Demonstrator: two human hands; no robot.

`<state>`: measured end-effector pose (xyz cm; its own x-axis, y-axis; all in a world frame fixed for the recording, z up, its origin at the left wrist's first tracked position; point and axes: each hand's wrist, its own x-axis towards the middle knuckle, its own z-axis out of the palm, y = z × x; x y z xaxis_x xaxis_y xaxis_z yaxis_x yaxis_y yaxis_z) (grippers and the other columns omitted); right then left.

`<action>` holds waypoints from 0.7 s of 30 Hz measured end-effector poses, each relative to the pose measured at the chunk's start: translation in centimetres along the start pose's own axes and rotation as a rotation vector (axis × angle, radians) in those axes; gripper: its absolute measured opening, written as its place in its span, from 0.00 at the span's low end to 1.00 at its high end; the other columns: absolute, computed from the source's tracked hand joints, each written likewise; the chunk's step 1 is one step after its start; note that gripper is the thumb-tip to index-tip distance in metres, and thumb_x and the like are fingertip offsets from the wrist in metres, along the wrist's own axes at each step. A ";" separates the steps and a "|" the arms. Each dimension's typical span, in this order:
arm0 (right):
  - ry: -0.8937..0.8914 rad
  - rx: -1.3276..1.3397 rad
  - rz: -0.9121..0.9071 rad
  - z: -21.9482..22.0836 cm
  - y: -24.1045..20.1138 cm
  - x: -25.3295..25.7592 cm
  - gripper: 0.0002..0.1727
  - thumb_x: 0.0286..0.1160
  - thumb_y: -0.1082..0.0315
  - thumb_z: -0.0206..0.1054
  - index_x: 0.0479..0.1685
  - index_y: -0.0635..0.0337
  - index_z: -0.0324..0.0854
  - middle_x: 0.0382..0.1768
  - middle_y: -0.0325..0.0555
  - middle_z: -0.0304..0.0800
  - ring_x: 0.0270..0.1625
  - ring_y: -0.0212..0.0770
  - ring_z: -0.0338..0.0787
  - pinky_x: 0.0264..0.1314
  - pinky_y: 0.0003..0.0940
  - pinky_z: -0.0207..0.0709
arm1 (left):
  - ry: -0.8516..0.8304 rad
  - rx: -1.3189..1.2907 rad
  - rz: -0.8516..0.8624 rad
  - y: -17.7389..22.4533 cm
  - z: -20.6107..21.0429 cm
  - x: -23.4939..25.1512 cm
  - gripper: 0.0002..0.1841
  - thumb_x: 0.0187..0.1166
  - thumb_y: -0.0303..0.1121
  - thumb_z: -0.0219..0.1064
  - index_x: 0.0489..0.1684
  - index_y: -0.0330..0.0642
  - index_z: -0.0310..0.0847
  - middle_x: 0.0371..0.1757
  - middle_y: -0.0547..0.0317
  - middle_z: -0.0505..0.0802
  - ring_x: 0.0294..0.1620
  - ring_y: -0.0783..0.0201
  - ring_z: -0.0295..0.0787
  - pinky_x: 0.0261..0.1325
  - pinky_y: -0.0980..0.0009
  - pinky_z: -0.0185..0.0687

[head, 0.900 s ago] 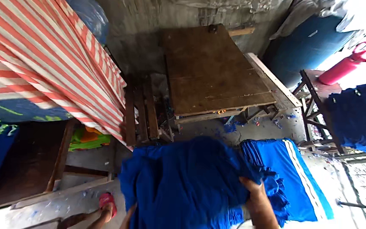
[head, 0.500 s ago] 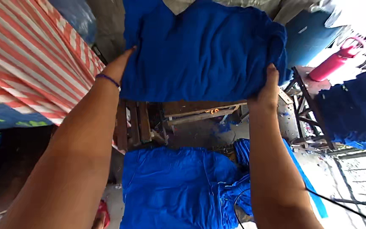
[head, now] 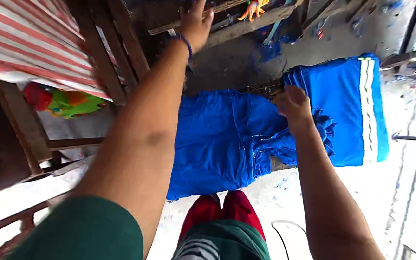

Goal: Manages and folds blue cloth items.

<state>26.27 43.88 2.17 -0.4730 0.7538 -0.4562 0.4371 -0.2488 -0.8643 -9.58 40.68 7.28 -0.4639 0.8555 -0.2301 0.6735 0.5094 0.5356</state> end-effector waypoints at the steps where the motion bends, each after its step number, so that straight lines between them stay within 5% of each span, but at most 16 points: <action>1: -0.010 -0.037 0.019 -0.1 2.4 -0.2 0.31 0.83 0.63 0.62 0.83 0.66 0.63 0.74 0.62 0.78 0.70 0.50 0.84 0.66 0.49 0.83 | 0.055 -0.035 0.060 -0.9 1.6 -2.0 0.30 0.94 0.41 0.49 0.92 0.37 0.55 0.88 0.38 0.69 0.91 0.45 0.60 0.93 0.46 0.51; 3: -0.035 -0.123 0.056 0.6 6.2 -0.4 0.27 0.85 0.66 0.60 0.79 0.72 0.68 0.72 0.67 0.79 0.71 0.53 0.84 0.72 0.50 0.80 | 0.087 -0.112 0.080 -4.4 6.9 -8.2 0.29 0.92 0.38 0.52 0.91 0.37 0.59 0.90 0.40 0.67 0.92 0.47 0.58 0.93 0.49 0.54; 6: -0.084 -0.333 0.005 3.5 9.4 1.4 0.20 0.85 0.71 0.60 0.69 0.74 0.77 0.67 0.68 0.84 0.71 0.57 0.86 0.75 0.51 0.78 | 0.024 -0.069 -0.217 -11.9 16.3 -21.0 0.29 0.89 0.40 0.58 0.86 0.34 0.66 0.92 0.34 0.59 0.93 0.36 0.52 0.90 0.39 0.54; 8: -0.153 -0.475 -0.102 6.1 10.3 3.7 0.17 0.86 0.70 0.60 0.64 0.73 0.83 0.66 0.66 0.86 0.72 0.59 0.84 0.77 0.53 0.76 | -0.140 0.048 -0.458 -15.3 20.7 -29.0 0.32 0.91 0.43 0.54 0.92 0.38 0.57 0.95 0.36 0.50 0.95 0.32 0.41 0.86 0.26 0.44; 10: -0.200 -0.579 -0.254 9.0 10.7 6.5 0.16 0.85 0.70 0.61 0.62 0.71 0.85 0.67 0.64 0.86 0.75 0.61 0.82 0.80 0.56 0.72 | -0.249 0.134 -0.543 -16.5 23.0 -34.0 0.34 0.91 0.43 0.52 0.96 0.41 0.49 0.96 0.38 0.48 0.96 0.34 0.36 0.89 0.28 0.30; 12: -0.270 -0.701 -0.317 11.3 10.7 9.5 0.21 0.87 0.68 0.58 0.75 0.67 0.78 0.77 0.62 0.79 0.84 0.61 0.72 0.86 0.61 0.62 | -0.114 0.142 -0.502 -16.5 24.1 -35.7 0.31 0.89 0.40 0.56 0.91 0.37 0.60 0.92 0.37 0.61 0.94 0.34 0.47 0.90 0.30 0.34; 14: -0.337 -0.858 -0.279 13.3 10.2 12.1 0.32 0.89 0.64 0.58 0.91 0.62 0.59 0.88 0.61 0.65 0.92 0.62 0.58 0.88 0.70 0.48 | -0.056 0.066 -0.541 -15.8 23.8 -35.1 0.29 0.88 0.35 0.57 0.87 0.34 0.65 0.91 0.34 0.63 0.94 0.33 0.49 0.90 0.30 0.33; 16: -0.353 -0.994 -0.183 14.8 9.7 14.0 0.38 0.86 0.60 0.63 0.93 0.61 0.54 0.86 0.66 0.65 0.91 0.67 0.57 0.86 0.78 0.41 | -0.042 0.008 -0.613 -14.8 23.2 -33.7 0.26 0.88 0.33 0.57 0.85 0.33 0.69 0.90 0.31 0.63 0.93 0.30 0.49 0.90 0.31 0.34; 19: -0.347 -1.044 -0.185 15.2 8.9 14.7 0.26 0.76 0.65 0.73 0.71 0.66 0.79 0.71 0.69 0.80 0.81 0.72 0.69 0.78 0.78 0.52 | 0.014 -0.060 -0.658 -13.6 22.7 -31.7 0.23 0.87 0.33 0.59 0.79 0.35 0.77 0.88 0.28 0.67 0.91 0.29 0.54 0.88 0.30 0.40; 21: -0.371 -1.022 -0.348 14.5 9.0 13.6 0.17 0.68 0.72 0.75 0.56 0.70 0.84 0.61 0.69 0.86 0.73 0.71 0.79 0.77 0.72 0.62 | 0.119 -0.092 -0.586 -13.5 23.1 -30.3 0.20 0.84 0.32 0.63 0.72 0.34 0.82 0.86 0.29 0.69 0.89 0.29 0.58 0.87 0.31 0.49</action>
<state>12.67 43.10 -14.90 -0.8133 0.4162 -0.4067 0.5756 0.6779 -0.4573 8.68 10.02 -11.69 -0.8073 0.4161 -0.4184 0.2363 0.8777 0.4169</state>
